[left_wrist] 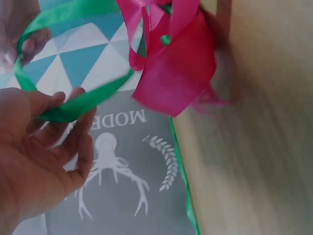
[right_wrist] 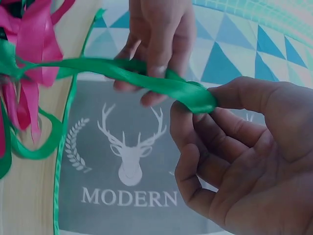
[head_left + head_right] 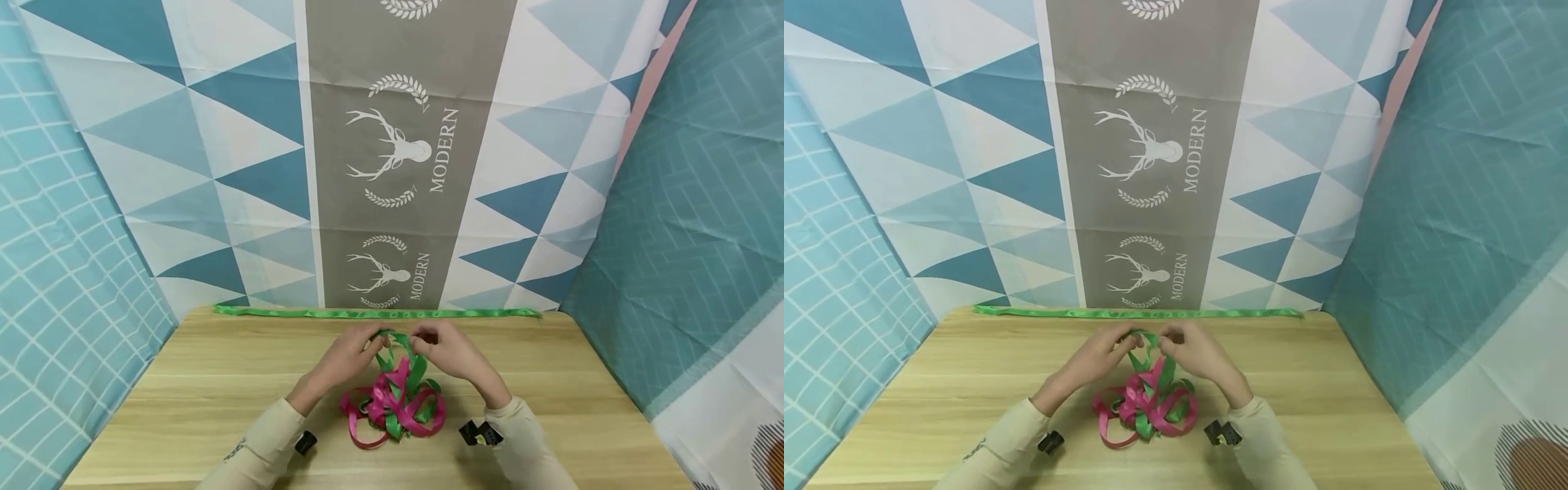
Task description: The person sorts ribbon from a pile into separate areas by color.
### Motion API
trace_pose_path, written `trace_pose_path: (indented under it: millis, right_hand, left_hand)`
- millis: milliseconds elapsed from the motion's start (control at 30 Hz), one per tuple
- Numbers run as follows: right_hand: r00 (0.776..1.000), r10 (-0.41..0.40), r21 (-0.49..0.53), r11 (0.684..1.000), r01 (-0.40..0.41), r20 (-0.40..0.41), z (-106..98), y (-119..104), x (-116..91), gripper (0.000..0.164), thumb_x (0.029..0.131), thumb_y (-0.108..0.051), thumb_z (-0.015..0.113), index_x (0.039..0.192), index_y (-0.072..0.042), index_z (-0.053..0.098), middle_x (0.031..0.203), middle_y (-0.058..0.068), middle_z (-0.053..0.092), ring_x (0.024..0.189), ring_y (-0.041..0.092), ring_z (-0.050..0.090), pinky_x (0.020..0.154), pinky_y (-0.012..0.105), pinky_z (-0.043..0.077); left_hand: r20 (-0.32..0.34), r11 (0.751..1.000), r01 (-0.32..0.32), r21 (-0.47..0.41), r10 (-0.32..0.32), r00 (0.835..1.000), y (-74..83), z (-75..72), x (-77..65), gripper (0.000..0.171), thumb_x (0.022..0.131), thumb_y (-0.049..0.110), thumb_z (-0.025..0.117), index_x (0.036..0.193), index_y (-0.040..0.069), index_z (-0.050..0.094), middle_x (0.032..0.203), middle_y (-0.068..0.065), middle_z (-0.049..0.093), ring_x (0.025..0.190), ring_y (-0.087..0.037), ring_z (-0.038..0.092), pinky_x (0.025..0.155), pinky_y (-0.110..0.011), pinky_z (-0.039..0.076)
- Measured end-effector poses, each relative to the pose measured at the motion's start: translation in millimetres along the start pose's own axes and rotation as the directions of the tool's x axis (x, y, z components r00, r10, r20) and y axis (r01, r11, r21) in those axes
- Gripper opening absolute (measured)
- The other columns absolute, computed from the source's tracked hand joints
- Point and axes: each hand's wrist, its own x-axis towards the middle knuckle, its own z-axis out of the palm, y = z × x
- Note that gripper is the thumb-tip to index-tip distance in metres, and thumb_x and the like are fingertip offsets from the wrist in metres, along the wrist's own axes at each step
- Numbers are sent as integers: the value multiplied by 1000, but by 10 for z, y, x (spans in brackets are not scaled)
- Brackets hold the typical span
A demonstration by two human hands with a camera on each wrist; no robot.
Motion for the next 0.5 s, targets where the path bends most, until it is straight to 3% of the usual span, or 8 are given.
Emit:
trace_pose_path:
  millis: [133, 333, 500]
  right_hand:
    - [1000, 18, -8, 1000, -18, -10, -67, 14, -16, 14, 104, -13, 60, 100, -12, 74, 82, -1, 67, 72, 15, 62, 66, 34, 50]
    - [998, 49, -15, 999, -50, -41, -185, 2, -47, 16, 105, -16, 60, 104, -8, 74, 84, -4, 67, 74, 17, 62, 64, 36, 49]
    - [992, 29, -44, 998, -35, -123, -308, 21, -95, 13, 103, -13, 62, 107, -8, 74, 88, -3, 67, 76, 17, 63, 66, 37, 51]
  left_hand:
    - [-1, 999, 22, 25, -22, 1000, 61, -70, -8, 28, 109, 13, 49, 133, 15, 62, 96, 7, 70, 86, -7, 65, 74, -33, 53]
    - [-48, 983, 44, 178, -36, 998, 122, -189, -21, 28, 109, 15, 47, 132, 16, 63, 92, 12, 69, 67, -3, 58, 58, -29, 47]
    - [-82, 979, 46, 197, -30, 996, 142, -353, -43, 26, 109, 15, 47, 126, 14, 66, 91, 13, 71, 72, 0, 61, 64, -31, 51]
